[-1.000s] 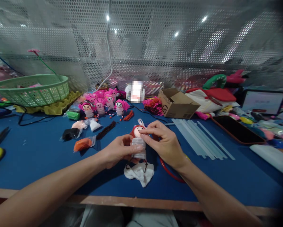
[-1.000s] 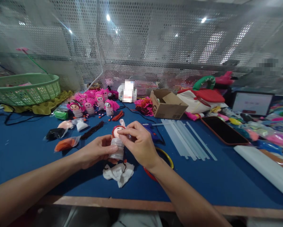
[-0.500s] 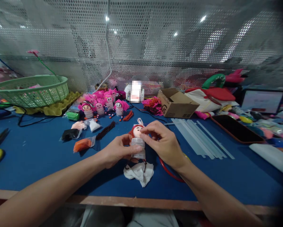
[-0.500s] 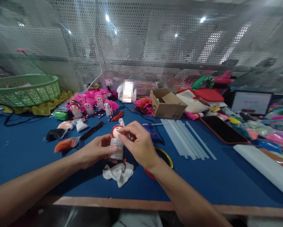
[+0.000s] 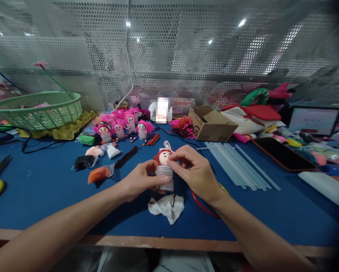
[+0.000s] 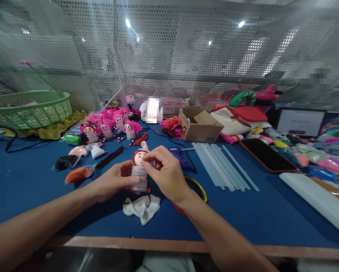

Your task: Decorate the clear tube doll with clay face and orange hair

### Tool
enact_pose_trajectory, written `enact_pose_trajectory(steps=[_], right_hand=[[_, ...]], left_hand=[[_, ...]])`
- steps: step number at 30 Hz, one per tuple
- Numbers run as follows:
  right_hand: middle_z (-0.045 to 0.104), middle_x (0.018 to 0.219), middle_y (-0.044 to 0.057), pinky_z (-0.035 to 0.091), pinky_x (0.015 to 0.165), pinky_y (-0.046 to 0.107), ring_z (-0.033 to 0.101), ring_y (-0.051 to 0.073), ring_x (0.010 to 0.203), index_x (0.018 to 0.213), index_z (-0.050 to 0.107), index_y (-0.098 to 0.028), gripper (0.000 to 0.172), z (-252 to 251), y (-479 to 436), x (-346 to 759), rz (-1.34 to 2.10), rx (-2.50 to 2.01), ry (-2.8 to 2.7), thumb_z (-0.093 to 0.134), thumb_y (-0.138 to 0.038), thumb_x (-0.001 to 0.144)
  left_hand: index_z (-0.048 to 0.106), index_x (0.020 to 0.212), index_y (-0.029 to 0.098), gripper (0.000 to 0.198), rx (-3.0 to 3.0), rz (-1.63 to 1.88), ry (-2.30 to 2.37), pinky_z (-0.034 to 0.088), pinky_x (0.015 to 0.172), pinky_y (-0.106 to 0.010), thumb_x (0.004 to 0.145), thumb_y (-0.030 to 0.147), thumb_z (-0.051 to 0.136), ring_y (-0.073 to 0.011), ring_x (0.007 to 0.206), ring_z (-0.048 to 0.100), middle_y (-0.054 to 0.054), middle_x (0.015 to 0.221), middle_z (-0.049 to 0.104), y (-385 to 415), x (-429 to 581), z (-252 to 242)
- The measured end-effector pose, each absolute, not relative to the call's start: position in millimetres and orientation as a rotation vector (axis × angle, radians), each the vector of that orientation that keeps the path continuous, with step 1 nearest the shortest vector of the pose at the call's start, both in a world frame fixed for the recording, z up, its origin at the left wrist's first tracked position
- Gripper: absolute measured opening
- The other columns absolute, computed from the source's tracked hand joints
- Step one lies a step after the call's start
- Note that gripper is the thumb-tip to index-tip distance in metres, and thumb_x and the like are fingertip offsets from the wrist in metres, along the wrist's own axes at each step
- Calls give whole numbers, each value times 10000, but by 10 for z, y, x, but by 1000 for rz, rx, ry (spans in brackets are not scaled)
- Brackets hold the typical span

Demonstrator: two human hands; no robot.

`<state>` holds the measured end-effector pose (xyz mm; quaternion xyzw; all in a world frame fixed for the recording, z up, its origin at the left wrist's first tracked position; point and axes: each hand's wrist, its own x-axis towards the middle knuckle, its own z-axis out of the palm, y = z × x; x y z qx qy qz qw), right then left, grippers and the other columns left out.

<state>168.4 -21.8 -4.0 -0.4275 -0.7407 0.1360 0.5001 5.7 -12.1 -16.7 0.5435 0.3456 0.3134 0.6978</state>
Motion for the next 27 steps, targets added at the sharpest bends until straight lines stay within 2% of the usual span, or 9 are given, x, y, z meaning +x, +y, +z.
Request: enact_pose_trajectory(steps=[6,12,15,19,22,27], right_hand=[[530,716,1,370,520,232,436,93,573,729,580,-179,30,-35,-232,1677,350,-1016,-1774,575,-198,752],[568,737,16,433,589,244,535,115,650,770,570,-177,63,-15,-246,1668,414,-1027,-1626,525,-215,791],[587,770,32,453,648,271,559,137,713,822,593,-187,96,-50,-267,1636,272,-959,-1668,500,-180,801],[592,828,67,466,729,324,558,172,799,974,622,-201,239,-142,-299,1568,-10,-834,-1820,482,-127,795],[575,853,90,476,726,337,549,186,814,1060,604,-193,301,-196,-303,1537,-115,-833,-1852,482,-126,794],[553,872,97,477,733,356,535,193,822,1121,573,-203,341,-228,-284,1536,-170,-857,-1856,472,-137,802]], left_hand=[[551,971,149,482,1221,721,765,495,622,-299,568,341,731,-151,724,579,-57,881,586,-114,50,-183],[538,1016,143,507,1228,763,760,484,664,-311,584,330,724,-164,757,582,-61,910,585,-98,43,-185],[520,1059,147,526,1231,787,743,479,682,-310,604,327,712,-174,802,576,-72,958,581,-83,29,-190],[524,1066,157,487,1267,852,745,455,673,-250,638,319,690,-144,789,567,-61,955,592,-47,11,-211],[538,1046,148,470,1271,925,742,441,674,-231,634,310,695,-129,774,562,-56,951,598,-20,10,-219],[548,1039,146,480,1251,992,709,443,742,-269,613,292,714,-152,827,566,-64,975,601,-14,25,-208]])
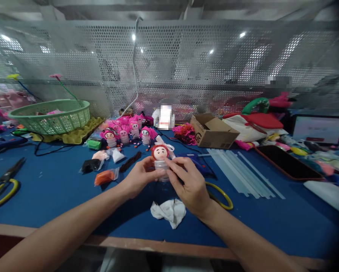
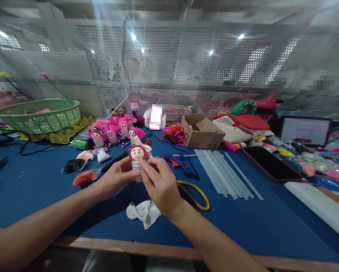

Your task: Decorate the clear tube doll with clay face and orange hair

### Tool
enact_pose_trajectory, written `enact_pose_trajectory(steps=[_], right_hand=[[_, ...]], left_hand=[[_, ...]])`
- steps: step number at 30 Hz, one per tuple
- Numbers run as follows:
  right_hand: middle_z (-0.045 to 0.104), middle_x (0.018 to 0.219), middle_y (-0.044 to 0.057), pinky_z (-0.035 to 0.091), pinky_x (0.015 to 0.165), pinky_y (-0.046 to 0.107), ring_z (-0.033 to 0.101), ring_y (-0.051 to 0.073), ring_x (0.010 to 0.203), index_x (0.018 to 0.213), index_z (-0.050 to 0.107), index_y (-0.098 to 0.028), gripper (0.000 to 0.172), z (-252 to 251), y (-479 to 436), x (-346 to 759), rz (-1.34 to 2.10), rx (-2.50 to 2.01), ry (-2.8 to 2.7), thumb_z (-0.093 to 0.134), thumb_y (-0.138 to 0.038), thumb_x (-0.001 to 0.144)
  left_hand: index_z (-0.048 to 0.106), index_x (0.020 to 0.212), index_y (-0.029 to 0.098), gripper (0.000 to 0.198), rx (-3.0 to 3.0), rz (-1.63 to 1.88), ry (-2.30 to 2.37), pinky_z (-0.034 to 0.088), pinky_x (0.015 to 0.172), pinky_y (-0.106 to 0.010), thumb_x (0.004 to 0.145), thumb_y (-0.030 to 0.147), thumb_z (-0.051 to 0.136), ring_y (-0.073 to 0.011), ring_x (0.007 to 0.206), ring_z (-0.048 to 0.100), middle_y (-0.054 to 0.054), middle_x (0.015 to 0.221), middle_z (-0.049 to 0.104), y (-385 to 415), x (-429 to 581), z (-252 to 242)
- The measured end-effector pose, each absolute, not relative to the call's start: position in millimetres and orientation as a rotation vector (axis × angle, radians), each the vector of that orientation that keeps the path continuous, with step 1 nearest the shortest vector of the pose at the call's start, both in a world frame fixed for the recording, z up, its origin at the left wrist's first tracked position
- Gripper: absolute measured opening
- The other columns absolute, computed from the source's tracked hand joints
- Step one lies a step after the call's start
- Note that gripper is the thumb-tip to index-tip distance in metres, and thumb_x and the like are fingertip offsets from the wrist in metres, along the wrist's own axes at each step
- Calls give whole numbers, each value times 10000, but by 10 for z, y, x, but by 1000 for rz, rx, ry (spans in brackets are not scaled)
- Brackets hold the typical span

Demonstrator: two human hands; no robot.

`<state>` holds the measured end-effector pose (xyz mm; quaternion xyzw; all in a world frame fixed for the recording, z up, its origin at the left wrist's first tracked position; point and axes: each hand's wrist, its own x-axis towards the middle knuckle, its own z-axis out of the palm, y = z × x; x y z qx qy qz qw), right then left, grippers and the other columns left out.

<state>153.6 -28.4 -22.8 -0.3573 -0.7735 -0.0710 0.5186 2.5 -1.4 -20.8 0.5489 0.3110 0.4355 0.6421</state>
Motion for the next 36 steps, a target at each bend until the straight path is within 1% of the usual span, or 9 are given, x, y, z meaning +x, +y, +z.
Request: enact_pose_trajectory(steps=[7,12,16,21,25,27,30,32,36], right_hand=[[542,910,91,468,749,350,528,188,865,1076,585,-200,301,-222,-314,1501,7,-878,-1797,454,-145,811],[583,885,66,479,738,324,568,172,842,908,550,-185,138,-201,-285,1489,467,-1003,-1521,503,-257,800],[605,934,78,490,750,331,591,181,851,945,523,-167,277,-220,-214,1505,839,-1029,-1416,564,-360,750],[641,972,69,472,816,334,601,183,899,973,555,-162,324,-239,-175,1506,1223,-897,-1443,566,-390,743],[654,933,71,475,785,330,606,187,872,956,559,-148,346,-244,-167,1499,1219,-908,-1382,603,-388,711],[655,908,69,477,759,326,607,186,848,946,558,-145,346,-243,-169,1494,1193,-912,-1366,609,-388,704],[652,852,60,477,712,317,607,183,791,925,561,-141,345,-230,-187,1487,1188,-944,-1367,608,-399,699],[645,819,51,472,684,308,601,177,757,911,564,-139,340,-213,-205,1482,1183,-965,-1388,604,-402,701],[633,787,41,457,655,289,586,160,719,904,563,-131,335,-182,-236,1470,1170,-996,-1420,599,-395,701]], left_hand=[[550,1011,129,489,1242,1050,723,433,796,-301,582,279,731,-165,860,560,-63,963,603,-45,61,-183],[522,1008,130,501,1365,1075,780,433,799,-310,576,273,732,-173,868,558,-72,990,597,-44,60,-159],[509,929,135,452,1414,1091,827,436,765,-288,572,298,732,-163,829,567,-57,918,611,-29,42,-151],[513,816,139,386,1567,1054,927,427,677,-245,576,359,719,-129,721,547,-20,801,596,10,-12,-137],[534,839,139,393,1777,1034,1020,408,612,-240,602,415,683,-123,664,509,-18,770,566,23,-67,-69],[530,835,148,361,1901,1171,1093,399,601,-242,626,408,668,-121,653,491,-13,747,542,19,-98,-19],[559,784,169,195,2244,1460,1102,392,633,-251,693,327,628,-127,684,481,-17,729,528,6,-145,45],[603,776,188,92,2501,1514,1027,391,657,-262,741,269,580,-133,702,485,-29,736,545,-5,-167,70],[648,818,217,119,2796,1522,940,393,651,-271,775,217,537,-133,681,480,-37,724,560,-19,-174,86]])
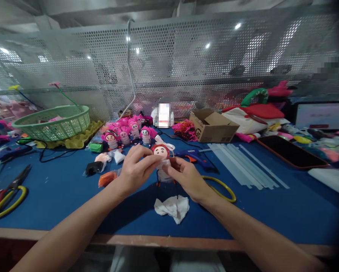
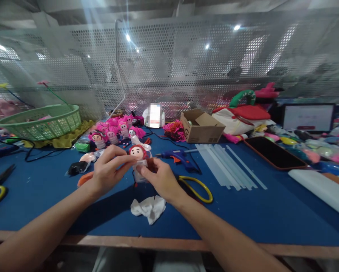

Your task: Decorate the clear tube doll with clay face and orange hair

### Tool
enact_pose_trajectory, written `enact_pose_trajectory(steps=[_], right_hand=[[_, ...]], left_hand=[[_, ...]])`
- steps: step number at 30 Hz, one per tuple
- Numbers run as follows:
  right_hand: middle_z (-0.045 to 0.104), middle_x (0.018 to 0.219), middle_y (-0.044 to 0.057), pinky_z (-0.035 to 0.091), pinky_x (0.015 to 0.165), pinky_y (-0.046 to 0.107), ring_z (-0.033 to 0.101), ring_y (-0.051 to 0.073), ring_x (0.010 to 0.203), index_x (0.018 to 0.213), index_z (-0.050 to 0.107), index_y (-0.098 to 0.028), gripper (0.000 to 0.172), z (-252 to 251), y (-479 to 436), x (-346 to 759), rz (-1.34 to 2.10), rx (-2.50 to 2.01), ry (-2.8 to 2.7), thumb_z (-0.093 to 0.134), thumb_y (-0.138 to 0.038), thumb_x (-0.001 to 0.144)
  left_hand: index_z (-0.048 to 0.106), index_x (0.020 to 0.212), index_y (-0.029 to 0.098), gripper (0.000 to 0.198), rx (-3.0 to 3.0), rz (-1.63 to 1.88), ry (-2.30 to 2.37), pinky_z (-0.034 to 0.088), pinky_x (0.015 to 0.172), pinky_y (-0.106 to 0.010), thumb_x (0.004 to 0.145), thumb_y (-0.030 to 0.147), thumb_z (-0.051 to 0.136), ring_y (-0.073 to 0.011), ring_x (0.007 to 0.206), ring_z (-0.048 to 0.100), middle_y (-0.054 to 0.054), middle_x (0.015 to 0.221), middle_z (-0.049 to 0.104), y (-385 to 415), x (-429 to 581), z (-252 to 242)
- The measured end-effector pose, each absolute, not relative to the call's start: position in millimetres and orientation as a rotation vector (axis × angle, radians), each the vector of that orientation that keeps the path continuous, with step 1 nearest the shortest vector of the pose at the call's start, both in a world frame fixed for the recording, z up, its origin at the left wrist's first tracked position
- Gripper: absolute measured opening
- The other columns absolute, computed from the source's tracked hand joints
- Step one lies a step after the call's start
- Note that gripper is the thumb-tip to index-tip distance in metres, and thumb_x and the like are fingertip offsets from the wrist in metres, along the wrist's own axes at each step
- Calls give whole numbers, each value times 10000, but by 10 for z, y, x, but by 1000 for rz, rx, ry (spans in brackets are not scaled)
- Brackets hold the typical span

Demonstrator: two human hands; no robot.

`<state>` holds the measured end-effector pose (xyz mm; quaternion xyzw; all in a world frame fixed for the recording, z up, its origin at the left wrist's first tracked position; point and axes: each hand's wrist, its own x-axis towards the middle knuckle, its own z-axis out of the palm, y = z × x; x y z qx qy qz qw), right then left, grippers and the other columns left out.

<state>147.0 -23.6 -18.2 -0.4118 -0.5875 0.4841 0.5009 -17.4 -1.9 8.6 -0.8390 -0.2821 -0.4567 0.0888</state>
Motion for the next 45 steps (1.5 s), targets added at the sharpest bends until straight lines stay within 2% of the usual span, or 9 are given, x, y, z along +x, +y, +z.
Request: enact_pose_trajectory(steps=[10,16,37,40,45], right_hand=[[624,785,33,440,653,271,563,142,707,877,577,-139,313,-201,-222,1475,1165,-1020,-1478,596,-394,697],[631,822,46,442,709,284,575,156,754,887,577,-141,299,-199,-223,1469,1142,-1012,-1494,601,-367,693],[642,809,43,455,702,291,584,158,744,872,583,-139,270,-169,-241,1461,1108,-1044,-1523,593,-345,697],[642,822,48,459,706,294,588,161,750,892,582,-136,297,-175,-243,1467,1138,-1032,-1513,595,-359,696],[648,850,63,459,714,294,595,170,776,902,578,-128,329,-207,-233,1480,1165,-1012,-1476,606,-379,691]], left_hand=[[619,901,213,176,-2354,-1288,-566,391,593,-253,742,147,584,-118,662,459,-20,724,519,24,-197,97],[608,909,216,180,-2366,-1230,-562,381,595,-263,746,145,577,-123,671,458,-25,733,523,29,-216,86],[559,903,190,164,-2369,-1117,-522,362,599,-285,757,118,552,-137,680,482,-34,753,568,15,-211,145],[533,905,194,188,-2401,-1243,-560,387,616,-273,735,131,585,-129,694,498,-23,771,563,22,-203,131],[474,905,188,233,-2506,-1759,-952,408,626,-239,711,157,598,-108,691,479,-1,768,498,-25,-133,50]])
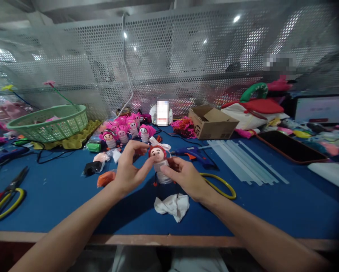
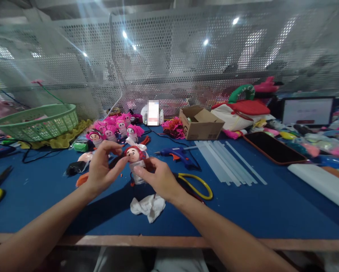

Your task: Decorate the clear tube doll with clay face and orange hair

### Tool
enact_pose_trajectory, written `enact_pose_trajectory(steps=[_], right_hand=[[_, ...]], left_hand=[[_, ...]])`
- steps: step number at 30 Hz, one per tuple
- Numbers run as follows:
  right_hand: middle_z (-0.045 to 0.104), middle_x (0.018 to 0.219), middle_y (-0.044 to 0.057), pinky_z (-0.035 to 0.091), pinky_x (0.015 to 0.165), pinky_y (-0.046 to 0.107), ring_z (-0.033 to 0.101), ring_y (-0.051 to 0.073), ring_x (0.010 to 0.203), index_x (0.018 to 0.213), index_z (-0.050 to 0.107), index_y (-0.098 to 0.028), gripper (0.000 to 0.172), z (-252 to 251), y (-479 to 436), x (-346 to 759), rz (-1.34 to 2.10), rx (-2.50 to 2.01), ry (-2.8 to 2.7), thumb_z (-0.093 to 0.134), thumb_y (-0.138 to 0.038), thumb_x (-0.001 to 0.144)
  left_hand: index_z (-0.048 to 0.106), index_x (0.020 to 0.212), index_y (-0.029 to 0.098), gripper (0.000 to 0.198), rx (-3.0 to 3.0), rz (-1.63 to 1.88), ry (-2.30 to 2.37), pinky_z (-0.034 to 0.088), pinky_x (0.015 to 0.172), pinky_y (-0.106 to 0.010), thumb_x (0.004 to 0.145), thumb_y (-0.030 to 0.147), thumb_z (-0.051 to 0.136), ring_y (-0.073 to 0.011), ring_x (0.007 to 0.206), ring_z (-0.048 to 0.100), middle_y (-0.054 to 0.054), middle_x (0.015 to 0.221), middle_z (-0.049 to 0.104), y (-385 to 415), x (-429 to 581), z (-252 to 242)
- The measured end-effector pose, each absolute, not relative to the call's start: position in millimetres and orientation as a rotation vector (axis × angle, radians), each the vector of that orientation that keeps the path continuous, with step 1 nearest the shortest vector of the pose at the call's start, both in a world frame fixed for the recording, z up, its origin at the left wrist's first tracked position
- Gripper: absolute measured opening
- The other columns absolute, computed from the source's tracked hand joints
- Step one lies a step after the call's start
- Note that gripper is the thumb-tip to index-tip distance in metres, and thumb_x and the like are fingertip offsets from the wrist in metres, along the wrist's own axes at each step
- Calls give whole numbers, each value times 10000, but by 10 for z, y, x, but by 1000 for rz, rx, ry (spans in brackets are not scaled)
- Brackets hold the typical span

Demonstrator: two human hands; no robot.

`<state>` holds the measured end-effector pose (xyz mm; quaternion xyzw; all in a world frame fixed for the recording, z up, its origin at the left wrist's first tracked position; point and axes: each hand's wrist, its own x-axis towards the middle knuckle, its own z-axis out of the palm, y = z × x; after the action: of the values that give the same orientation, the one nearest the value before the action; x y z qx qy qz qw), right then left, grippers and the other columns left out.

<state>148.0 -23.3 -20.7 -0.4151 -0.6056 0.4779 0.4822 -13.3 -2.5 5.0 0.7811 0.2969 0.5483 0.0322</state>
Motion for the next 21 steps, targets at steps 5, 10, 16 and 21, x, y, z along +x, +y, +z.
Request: enact_pose_trajectory(steps=[5,10,16,21], right_hand=[[645,836,63,465,694,296,595,167,748,920,569,-124,346,-216,-232,1483,1164,-1011,-1472,594,-390,699],[645,860,62,463,708,296,592,167,769,916,570,-136,312,-199,-245,1479,1125,-998,-1507,587,-368,709],[649,852,64,467,714,313,594,179,772,908,571,-147,299,-205,-255,1469,1104,-1027,-1514,591,-369,708],[644,833,68,471,697,312,592,176,747,913,566,-137,320,-203,-260,1465,1109,-1035,-1513,593,-379,705]], left_hand=[[429,974,190,321,1953,1521,1030,402,670,-256,700,197,595,-116,735,467,-16,855,475,-117,-6,-40],[391,1030,195,390,1827,1511,1034,392,680,-262,702,221,600,-117,741,456,-7,834,448,-145,49,-39],[392,1034,198,369,1780,1497,1050,387,679,-256,729,265,588,-107,725,456,3,811,442,-134,46,-39],[398,1036,193,368,1799,1481,1059,387,687,-261,729,263,587,-113,742,466,-5,829,461,-116,38,-43]])
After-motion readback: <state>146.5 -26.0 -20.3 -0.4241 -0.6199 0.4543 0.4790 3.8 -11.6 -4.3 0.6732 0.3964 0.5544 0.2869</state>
